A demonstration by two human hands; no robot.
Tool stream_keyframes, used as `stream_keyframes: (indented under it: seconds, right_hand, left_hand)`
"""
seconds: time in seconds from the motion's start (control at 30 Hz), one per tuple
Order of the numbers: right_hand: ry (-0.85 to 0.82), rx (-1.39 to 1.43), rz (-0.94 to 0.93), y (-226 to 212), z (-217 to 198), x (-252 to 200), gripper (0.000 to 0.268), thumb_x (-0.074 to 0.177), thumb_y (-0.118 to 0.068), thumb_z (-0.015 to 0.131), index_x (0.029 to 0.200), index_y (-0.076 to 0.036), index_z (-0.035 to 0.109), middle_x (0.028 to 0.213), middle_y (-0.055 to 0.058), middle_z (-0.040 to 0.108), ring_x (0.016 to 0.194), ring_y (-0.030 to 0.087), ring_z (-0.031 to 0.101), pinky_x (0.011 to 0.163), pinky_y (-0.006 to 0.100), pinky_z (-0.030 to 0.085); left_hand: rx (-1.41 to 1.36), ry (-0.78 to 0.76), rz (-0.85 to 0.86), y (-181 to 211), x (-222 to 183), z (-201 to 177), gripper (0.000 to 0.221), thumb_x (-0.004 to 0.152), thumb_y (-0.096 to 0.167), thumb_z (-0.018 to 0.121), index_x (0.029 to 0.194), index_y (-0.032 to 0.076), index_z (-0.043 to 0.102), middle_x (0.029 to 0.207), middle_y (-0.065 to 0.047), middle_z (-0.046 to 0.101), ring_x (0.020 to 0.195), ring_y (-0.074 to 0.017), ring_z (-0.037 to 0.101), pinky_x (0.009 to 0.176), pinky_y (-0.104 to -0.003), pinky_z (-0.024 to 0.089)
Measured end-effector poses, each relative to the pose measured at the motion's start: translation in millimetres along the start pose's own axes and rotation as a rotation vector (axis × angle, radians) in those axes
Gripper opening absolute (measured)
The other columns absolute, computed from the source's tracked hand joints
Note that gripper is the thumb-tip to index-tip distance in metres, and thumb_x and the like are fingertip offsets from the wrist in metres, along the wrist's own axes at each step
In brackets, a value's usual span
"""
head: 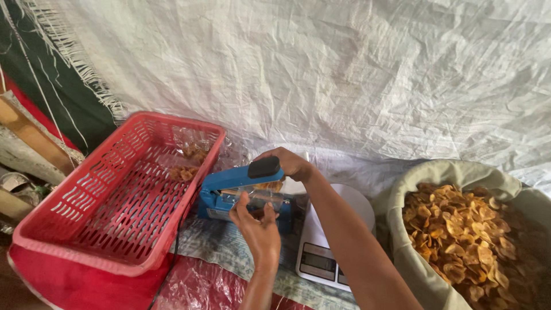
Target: The person scoops dried chips from a large sack into small plastic bags using their hands. They place the filled bags on a digital scale to check the weight, then use a handheld heat sealer to seal the bags before placing them into a red basket.
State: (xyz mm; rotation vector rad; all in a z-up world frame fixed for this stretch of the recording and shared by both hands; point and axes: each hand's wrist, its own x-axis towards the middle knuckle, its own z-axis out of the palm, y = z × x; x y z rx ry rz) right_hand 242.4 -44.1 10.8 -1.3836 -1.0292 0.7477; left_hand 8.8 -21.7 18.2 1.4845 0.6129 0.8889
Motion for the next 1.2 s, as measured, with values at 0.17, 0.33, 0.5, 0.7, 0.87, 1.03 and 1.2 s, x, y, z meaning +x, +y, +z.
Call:
stream_keyframes:
  seconds: [0.17, 0.33, 0.5, 0.7, 0.87, 1.03, 1.2]
  right_hand:
    - [-0.034, 0.056, -0.077, 6, 8, 13, 0.045, 0.081, -0.023, 0.083, 0.117, 0.003, 0.075, 0.106, 0.009, 0.078, 0.094, 0.013, 0.071, 0.086, 0.027, 0.057]
    - [-0.032, 0.044, -0.139, 16, 10, 19, 0.041, 0.085, -0.023, 0.081, 0.116, 0.004, 0.076, 0.106, 0.009, 0.078, 0.094, 0.013, 0.071, 0.086, 0.027, 0.057]
    - [0.088, 0.14, 0.038, 11, 18, 18, 0.044, 0.097, -0.032, 0.075, 0.117, 0.007, 0.077, 0.105, 0.01, 0.076, 0.097, 0.015, 0.069, 0.087, 0.029, 0.056]
    - [-0.141, 0.106, -0.106, -9, 11, 1, 0.057, 0.077, -0.025, 0.086, 0.126, 0.001, 0.071, 0.118, 0.013, 0.074, 0.108, 0.021, 0.071, 0.098, 0.033, 0.057]
    - [-0.091, 0.081, -0.034, 10, 8, 1, 0.047, 0.081, -0.018, 0.084, 0.123, -0.001, 0.072, 0.116, 0.009, 0.074, 0.106, 0.018, 0.07, 0.095, 0.032, 0.057]
    - [0.014, 0.071, 0.026, 42, 8, 8, 0.04, 0.083, -0.017, 0.081, 0.119, 0.0, 0.074, 0.106, 0.006, 0.075, 0.093, 0.014, 0.067, 0.079, 0.03, 0.056]
    - [0.088, 0.031, 0.114, 59, 3, 14, 0.035, 0.084, -0.02, 0.078, 0.116, -0.005, 0.075, 0.102, 0.004, 0.076, 0.087, 0.012, 0.068, 0.07, 0.028, 0.058]
  left_hand:
    - [-0.033, 0.021, 0.036, -4, -2, 3, 0.061, 0.088, -0.005, 0.067, 0.141, -0.004, 0.037, 0.128, -0.014, 0.036, 0.083, -0.0168, 0.061, 0.072, -0.029, 0.068]
    - [-0.121, 0.044, 0.021, -8, -2, 5, 0.056, 0.087, -0.007, 0.069, 0.134, -0.005, 0.038, 0.123, -0.011, 0.036, 0.083, -0.0158, 0.059, 0.072, -0.029, 0.067]
    - [-0.151, 0.045, 0.003, -6, -4, 6, 0.054, 0.087, -0.009, 0.067, 0.132, -0.004, 0.037, 0.121, -0.009, 0.035, 0.088, -0.0156, 0.059, 0.076, -0.03, 0.065]
    - [-0.198, 0.035, 0.003, -8, -8, 3, 0.057, 0.088, -0.01, 0.065, 0.137, -0.003, 0.038, 0.122, -0.01, 0.036, 0.09, -0.0165, 0.056, 0.077, -0.03, 0.064]
    - [-0.215, 0.053, -0.043, -8, -12, 1, 0.059, 0.086, -0.009, 0.065, 0.137, -0.003, 0.036, 0.123, -0.008, 0.036, 0.088, -0.0156, 0.059, 0.07, -0.029, 0.062]
    - [-0.204, 0.057, -0.022, -10, -12, -2, 0.058, 0.087, -0.009, 0.067, 0.137, -0.004, 0.038, 0.122, -0.011, 0.036, 0.084, -0.017, 0.059, 0.07, -0.03, 0.059]
    - [-0.185, 0.053, -0.043, -8, -11, -3, 0.06, 0.086, -0.01, 0.066, 0.138, -0.004, 0.037, 0.124, -0.009, 0.035, 0.085, -0.0161, 0.06, 0.07, -0.029, 0.06]
